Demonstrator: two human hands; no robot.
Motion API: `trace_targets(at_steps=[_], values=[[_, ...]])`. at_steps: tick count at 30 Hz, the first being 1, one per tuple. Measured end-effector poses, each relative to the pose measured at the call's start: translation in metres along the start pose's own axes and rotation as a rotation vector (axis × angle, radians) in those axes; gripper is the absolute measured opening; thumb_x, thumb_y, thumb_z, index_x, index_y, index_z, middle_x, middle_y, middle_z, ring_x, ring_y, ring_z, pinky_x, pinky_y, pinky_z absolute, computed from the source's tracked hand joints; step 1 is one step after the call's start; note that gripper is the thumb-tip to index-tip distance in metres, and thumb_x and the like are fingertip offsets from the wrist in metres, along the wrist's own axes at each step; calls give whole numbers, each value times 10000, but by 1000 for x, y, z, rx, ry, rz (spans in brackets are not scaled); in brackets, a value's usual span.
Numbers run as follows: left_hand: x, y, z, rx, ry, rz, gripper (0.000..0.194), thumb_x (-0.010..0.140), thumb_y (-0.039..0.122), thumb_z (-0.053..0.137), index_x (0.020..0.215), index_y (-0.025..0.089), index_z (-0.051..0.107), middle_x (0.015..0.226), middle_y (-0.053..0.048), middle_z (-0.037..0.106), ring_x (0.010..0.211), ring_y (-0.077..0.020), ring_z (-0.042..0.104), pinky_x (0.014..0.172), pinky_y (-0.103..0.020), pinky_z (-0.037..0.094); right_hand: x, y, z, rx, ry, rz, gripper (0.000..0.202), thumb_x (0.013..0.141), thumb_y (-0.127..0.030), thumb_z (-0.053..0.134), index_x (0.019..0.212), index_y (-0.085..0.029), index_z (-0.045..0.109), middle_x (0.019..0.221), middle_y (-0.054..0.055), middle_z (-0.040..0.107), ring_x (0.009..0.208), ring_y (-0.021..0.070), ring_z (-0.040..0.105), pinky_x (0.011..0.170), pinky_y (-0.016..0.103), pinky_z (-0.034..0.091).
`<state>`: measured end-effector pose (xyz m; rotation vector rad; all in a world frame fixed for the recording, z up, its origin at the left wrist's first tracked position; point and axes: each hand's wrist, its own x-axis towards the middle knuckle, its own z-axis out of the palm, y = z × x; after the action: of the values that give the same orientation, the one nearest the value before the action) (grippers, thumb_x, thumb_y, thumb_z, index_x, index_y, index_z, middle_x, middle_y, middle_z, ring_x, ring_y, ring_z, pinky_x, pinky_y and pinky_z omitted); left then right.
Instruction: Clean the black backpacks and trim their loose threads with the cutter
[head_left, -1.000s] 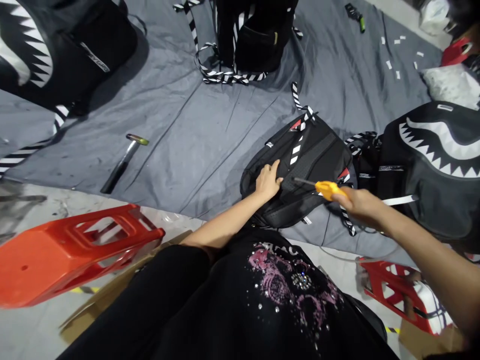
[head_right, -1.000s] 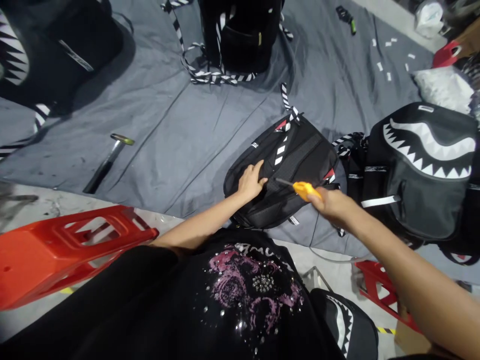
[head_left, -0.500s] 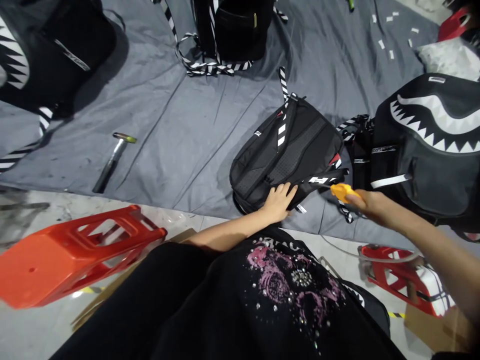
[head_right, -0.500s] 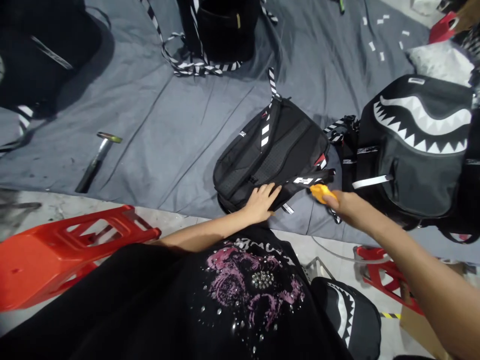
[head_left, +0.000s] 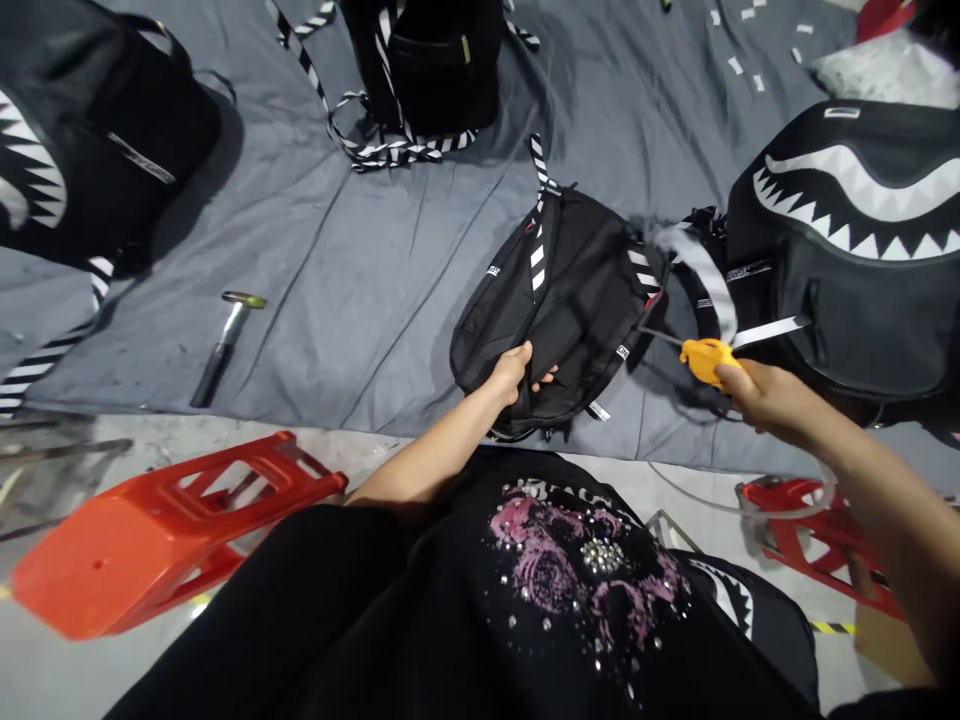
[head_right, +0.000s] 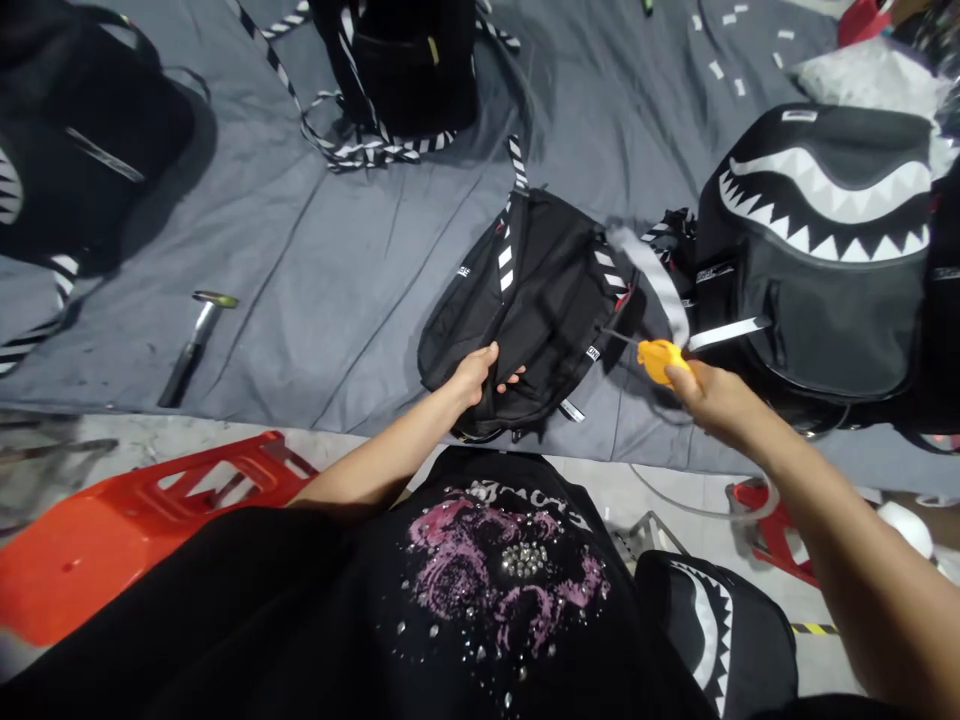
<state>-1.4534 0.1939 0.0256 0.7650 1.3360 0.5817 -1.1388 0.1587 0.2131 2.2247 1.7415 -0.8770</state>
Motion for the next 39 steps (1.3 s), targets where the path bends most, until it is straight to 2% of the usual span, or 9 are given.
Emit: trace_targets(at_steps=[4,9,20,23,26,30,33,36,39], values=[[0,-5,12,-137,-22,-38,391,1022,443,283,1010,145,537,816,-112,727,611,-169,703,443,-204,451,-5,-17,-3,-48,29,-7,482,937,-561,334,989,-180,624,766,84,661,714,215,622,617,286,418],[-7,-4,24,-178,3,27,301,998,420,411,935,165,557,778,-35,689,580,-119,676,438,-162,436,-19,-37,11,-35,-17,33,484,931,-580,332,939,-190,618,743,79,656,654,200,606,585,281,396],[-4,4,8,-31,-171,-35,388,1025,388,263,1187,166,536,909,-96,718,686,-168,706,583,-277,551,-52,-59,67,-45,95,145,511,966,-582,266,941,-194,597,762,99,660,709,236,618,602,289,366],[-16,8,8,232,-166,146,419,993,393,390,1379,263,488,1159,-109,663,996,-234,682,816,-370,563,-48,-66,74,-80,130,245,508,975,-540,271,1008,-165,613,826,134,680,772,263,639,617,297,364],[-27,13,15,767,-130,460,556,921,474,531,1457,373,425,1449,-120,445,1318,-370,455,1010,-519,459,-46,-83,76,-74,231,331,516,980,-531,265,1105,-158,600,879,143,687,813,276,648,620,297,353],[-30,18,20,1045,-195,496,596,915,571,484,1469,362,417,1511,-154,330,1341,-422,390,985,-568,458,-59,-104,89,-73,224,348,519,990,-544,263,1115,-165,596,881,146,694,810,284,655,593,297,315],[-29,22,-1,1013,-185,581,520,924,540,492,1386,304,538,1532,-142,315,1355,-395,383,1053,-565,410,-84,-107,115,-67,159,396,485,1001,-520,273,1089,-167,594,852,140,700,784,277,658,575,293,289],[-27,27,-47,764,8,692,460,930,461,526,1317,218,578,1486,-141,391,1368,-317,389,1145,-501,337,-113,-109,147,-42,84,444,424,1013,-474,284,1079,-175,577,823,122,705,755,255,658,576,282,286],[-19,30,-91,314,170,319,398,966,454,469,1188,146,587,1290,-148,575,1251,-246,528,1104,-429,412,-133,-118,176,-24,-2,463,387,1019,-455,292,1067,-185,565,797,107,704,732,232,654,570,273,271]])
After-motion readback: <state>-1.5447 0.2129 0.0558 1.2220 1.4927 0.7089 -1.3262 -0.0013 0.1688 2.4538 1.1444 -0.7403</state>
